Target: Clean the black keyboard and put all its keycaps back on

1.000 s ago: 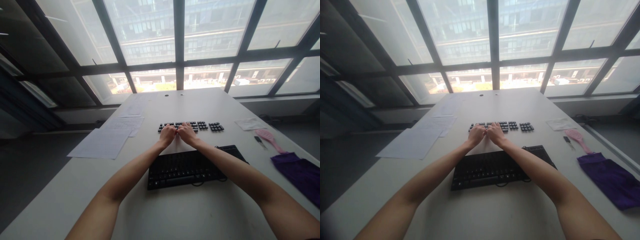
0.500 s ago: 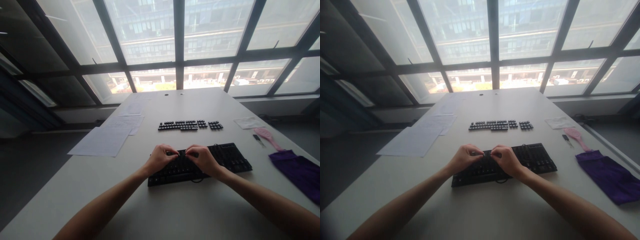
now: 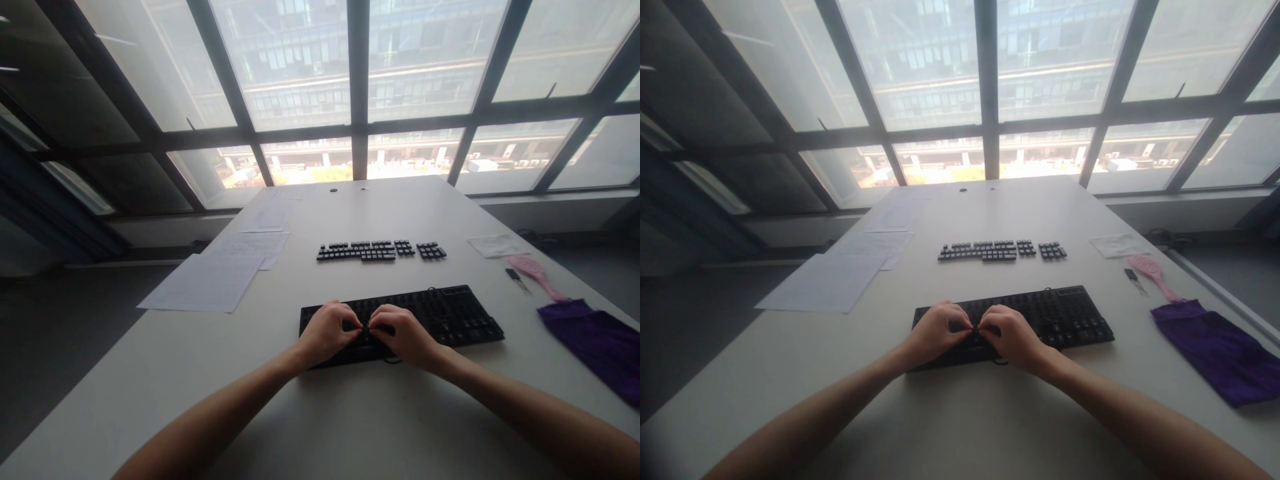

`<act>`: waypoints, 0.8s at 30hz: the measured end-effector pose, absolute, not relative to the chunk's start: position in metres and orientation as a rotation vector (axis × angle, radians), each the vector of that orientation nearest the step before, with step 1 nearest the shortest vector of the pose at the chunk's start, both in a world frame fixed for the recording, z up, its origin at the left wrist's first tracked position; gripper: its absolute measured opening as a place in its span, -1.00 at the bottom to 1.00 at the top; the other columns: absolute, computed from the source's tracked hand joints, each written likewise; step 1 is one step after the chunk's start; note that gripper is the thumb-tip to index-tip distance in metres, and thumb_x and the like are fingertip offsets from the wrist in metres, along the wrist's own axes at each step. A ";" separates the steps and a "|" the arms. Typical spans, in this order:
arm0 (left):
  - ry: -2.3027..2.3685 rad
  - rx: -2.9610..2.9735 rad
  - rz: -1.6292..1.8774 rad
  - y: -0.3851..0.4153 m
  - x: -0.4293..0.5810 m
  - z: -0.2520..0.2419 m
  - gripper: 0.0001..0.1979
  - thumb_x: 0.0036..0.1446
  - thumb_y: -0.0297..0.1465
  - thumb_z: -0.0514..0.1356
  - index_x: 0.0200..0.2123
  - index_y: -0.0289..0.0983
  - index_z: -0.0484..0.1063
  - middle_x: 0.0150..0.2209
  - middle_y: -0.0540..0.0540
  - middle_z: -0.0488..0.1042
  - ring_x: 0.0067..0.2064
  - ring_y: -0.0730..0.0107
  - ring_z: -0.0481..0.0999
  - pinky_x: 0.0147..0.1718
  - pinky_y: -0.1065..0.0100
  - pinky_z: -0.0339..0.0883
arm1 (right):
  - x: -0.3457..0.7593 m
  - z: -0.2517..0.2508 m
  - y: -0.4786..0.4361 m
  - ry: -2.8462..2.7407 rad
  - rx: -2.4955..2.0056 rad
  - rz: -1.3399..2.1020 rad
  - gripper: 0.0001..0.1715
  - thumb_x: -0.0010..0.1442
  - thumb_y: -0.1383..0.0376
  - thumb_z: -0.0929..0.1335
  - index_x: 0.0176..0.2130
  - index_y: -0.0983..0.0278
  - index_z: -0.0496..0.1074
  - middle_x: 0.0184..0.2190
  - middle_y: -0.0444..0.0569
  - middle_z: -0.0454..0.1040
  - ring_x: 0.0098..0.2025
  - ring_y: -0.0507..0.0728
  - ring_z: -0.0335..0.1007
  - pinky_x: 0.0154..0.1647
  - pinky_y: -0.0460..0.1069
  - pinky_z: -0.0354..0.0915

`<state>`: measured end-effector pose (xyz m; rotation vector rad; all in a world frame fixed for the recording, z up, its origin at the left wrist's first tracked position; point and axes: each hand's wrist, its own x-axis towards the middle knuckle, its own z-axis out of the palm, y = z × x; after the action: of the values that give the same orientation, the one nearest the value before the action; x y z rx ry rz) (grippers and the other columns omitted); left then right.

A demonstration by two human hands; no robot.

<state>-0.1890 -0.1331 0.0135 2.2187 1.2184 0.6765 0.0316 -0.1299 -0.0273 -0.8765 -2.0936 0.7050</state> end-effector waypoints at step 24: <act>1.246 2.836 0.487 -0.160 -0.177 0.007 -0.78 0.33 -0.46 0.14 -0.35 -0.27 0.54 -0.26 -0.12 0.50 -0.17 0.22 0.38 -0.14 0.19 0.38 | 0.032 -0.016 -0.140 -2.373 -0.919 0.314 -0.85 0.26 0.41 0.40 -0.37 0.24 0.47 -0.24 -0.03 0.53 -0.20 0.14 0.42 -0.13 0.02 0.35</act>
<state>-0.1765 -0.1598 0.0068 2.8359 1.2461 0.4874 0.0318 -0.1396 -0.0155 -0.9190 -2.3731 0.3141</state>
